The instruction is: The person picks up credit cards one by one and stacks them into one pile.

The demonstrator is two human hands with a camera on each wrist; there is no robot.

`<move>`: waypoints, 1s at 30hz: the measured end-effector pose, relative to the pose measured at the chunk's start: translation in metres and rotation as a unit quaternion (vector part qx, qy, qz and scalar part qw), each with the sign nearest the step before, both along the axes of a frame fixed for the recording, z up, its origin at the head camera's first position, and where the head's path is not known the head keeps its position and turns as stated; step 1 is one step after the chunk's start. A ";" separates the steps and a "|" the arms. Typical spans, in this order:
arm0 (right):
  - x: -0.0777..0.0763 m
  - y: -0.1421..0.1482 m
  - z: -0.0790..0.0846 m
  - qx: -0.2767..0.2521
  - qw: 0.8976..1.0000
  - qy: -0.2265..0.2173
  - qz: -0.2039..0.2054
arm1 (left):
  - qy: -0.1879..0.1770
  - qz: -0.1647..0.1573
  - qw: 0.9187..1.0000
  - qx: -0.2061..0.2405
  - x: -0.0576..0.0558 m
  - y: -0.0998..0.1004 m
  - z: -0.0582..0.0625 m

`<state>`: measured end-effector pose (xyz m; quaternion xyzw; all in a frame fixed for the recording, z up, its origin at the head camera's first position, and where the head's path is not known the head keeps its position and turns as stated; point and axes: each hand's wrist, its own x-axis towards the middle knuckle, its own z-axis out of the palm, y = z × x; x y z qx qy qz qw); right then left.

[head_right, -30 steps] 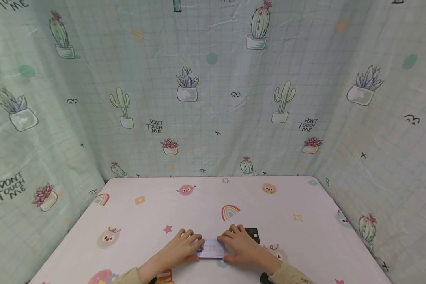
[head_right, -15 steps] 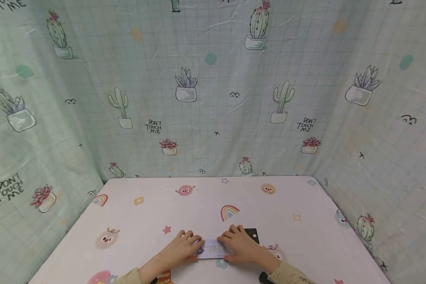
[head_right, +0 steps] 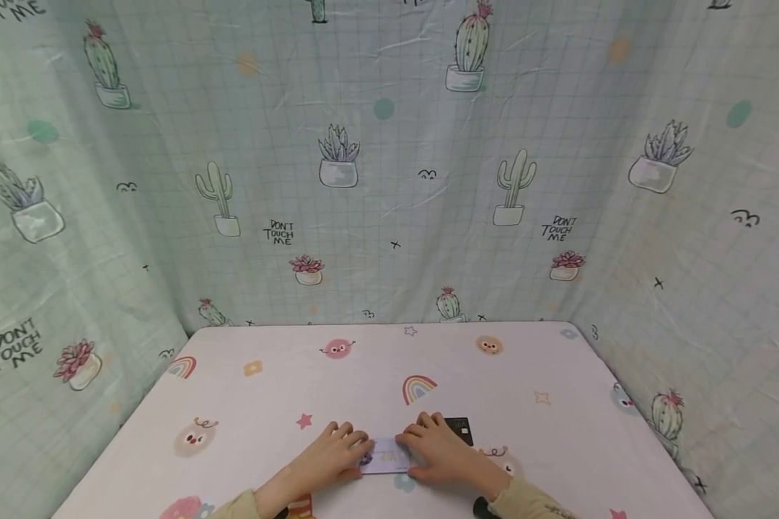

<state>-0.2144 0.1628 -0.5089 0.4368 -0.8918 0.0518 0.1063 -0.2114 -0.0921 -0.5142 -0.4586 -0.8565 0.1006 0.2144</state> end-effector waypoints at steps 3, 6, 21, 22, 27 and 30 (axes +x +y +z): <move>0.000 -0.001 0.000 0.008 1.000 -0.011 -0.004 | -0.001 0.001 1.000 0.000 0.000 -0.001 0.000; 0.001 -0.002 0.000 0.010 1.000 -0.021 -0.007 | -0.007 -0.001 1.000 0.002 -0.001 -0.002 -0.001; -0.003 -0.007 -0.001 0.020 0.999 -0.037 -0.012 | -0.018 0.007 1.000 -0.001 -0.002 -0.007 -0.002; -0.003 -0.007 -0.002 0.020 0.999 -0.037 -0.010 | -0.019 0.007 1.000 -0.001 -0.002 -0.007 -0.002; -0.004 -0.007 -0.002 0.018 0.999 -0.035 -0.007 | -0.019 0.010 1.000 0.003 -0.003 -0.008 -0.002; -0.003 -0.007 -0.003 0.021 0.999 -0.041 -0.010 | -0.020 0.013 1.000 0.002 -0.003 -0.009 -0.002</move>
